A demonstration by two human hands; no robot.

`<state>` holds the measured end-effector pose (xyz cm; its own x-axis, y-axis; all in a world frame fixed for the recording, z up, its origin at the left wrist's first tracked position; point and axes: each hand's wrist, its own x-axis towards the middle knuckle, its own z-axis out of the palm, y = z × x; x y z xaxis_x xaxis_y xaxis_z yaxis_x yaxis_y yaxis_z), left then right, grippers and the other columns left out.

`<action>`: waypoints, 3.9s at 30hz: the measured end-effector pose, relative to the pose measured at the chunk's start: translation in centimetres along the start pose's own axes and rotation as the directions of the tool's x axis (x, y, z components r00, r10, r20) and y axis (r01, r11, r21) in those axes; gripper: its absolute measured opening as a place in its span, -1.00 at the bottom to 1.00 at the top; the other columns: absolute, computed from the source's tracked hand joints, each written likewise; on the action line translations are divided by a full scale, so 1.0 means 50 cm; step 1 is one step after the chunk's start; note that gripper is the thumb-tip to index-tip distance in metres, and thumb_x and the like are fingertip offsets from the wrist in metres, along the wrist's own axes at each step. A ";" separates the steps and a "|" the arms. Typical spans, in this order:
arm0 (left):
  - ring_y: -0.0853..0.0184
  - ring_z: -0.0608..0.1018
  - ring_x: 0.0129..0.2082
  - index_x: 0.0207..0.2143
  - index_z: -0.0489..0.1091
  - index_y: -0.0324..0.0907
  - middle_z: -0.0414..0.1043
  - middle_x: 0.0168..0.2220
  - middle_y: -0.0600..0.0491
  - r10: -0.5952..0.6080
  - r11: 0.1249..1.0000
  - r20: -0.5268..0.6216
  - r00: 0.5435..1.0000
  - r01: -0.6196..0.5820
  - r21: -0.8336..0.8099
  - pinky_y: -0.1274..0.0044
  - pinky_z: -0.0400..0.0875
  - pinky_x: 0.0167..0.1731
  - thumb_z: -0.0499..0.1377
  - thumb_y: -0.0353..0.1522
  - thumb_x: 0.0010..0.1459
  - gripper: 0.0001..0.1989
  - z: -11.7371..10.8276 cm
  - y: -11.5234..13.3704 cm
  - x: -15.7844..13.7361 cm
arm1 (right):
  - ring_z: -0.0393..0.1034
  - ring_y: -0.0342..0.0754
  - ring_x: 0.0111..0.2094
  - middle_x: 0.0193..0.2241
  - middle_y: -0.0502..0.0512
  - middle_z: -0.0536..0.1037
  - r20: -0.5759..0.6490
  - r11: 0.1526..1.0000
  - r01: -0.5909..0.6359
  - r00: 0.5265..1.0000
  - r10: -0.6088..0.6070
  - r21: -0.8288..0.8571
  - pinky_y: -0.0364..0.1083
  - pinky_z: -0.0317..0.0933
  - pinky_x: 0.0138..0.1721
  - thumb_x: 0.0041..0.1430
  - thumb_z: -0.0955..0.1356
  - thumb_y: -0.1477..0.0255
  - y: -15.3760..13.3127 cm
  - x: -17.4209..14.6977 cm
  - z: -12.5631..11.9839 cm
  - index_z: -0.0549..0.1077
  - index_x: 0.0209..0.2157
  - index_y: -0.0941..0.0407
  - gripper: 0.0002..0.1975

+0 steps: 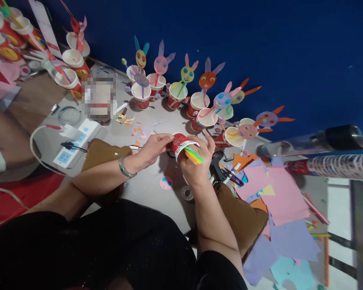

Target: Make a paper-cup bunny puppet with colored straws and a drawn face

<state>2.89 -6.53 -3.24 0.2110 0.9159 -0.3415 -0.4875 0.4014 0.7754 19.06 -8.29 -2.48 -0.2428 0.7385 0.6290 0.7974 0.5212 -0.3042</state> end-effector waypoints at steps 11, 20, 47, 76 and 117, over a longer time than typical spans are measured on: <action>0.46 0.50 -0.37 -0.34 0.55 -0.28 0.51 -0.42 0.10 -0.087 0.994 0.042 0.995 0.084 0.072 0.56 0.42 -0.24 0.25 -0.35 0.20 -0.84 -0.007 -0.005 -0.005 | 0.61 0.06 -0.05 -0.44 -0.03 0.67 0.180 0.998 0.056 0.982 -0.053 -0.012 0.30 0.09 0.37 0.19 0.33 0.53 -0.011 0.018 -0.029 0.55 -0.35 0.02 -0.83; 0.47 0.50 -0.42 -0.40 0.50 -0.28 0.49 -0.46 0.10 -0.158 0.982 0.030 0.987 0.154 0.109 0.57 0.45 -0.28 0.23 -0.37 0.21 -0.84 -0.007 -0.006 -0.011 | 0.62 0.10 -0.10 -0.25 0.12 0.71 0.303 0.996 -0.082 0.951 0.067 0.035 0.31 0.07 0.40 0.08 0.36 0.53 0.008 0.018 -0.030 0.57 -0.33 0.07 -0.85; 0.12 0.61 0.03 0.00 0.57 -0.19 0.57 0.08 -0.12 0.104 0.829 0.447 0.888 -0.326 0.455 0.32 0.47 0.10 0.53 -0.35 -0.28 -0.33 -0.020 0.003 -0.005 | 0.51 0.02 -0.22 -0.37 0.01 0.64 0.469 0.996 -0.052 0.883 0.010 0.076 0.31 0.02 0.40 0.25 0.30 0.52 -0.027 0.042 -0.108 0.58 -0.26 0.03 -0.78; 0.31 0.56 -0.21 -0.03 0.56 -0.15 0.61 -0.15 0.01 0.041 0.830 0.392 0.919 -0.250 0.499 0.46 0.46 -0.12 0.56 -0.36 -0.34 -0.31 -0.024 -0.001 -0.007 | 0.50 0.06 -0.19 -0.41 0.04 0.57 0.433 0.996 -0.069 0.900 0.042 0.048 0.37 0.03 0.38 0.26 0.32 0.48 -0.028 0.038 -0.128 0.55 -0.34 0.04 -0.84; 0.42 0.50 -0.40 -0.45 0.53 -0.21 0.50 -0.45 0.06 -0.190 0.978 0.088 0.978 0.180 0.108 0.56 0.45 -0.27 0.20 -0.39 0.25 -0.80 -0.009 0.004 0.006 | 0.54 0.09 -0.18 -0.39 0.03 0.62 0.337 0.990 -0.137 0.934 0.122 0.021 0.37 -0.04 0.40 0.24 0.33 0.41 -0.025 0.034 -0.073 0.49 -0.39 0.03 -0.87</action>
<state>2.49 -6.17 -3.45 0.3738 0.8197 -0.4340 -0.3476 0.5576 0.7538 19.68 -9.22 1.58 -0.3157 0.8970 0.3095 0.8112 0.4244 -0.4023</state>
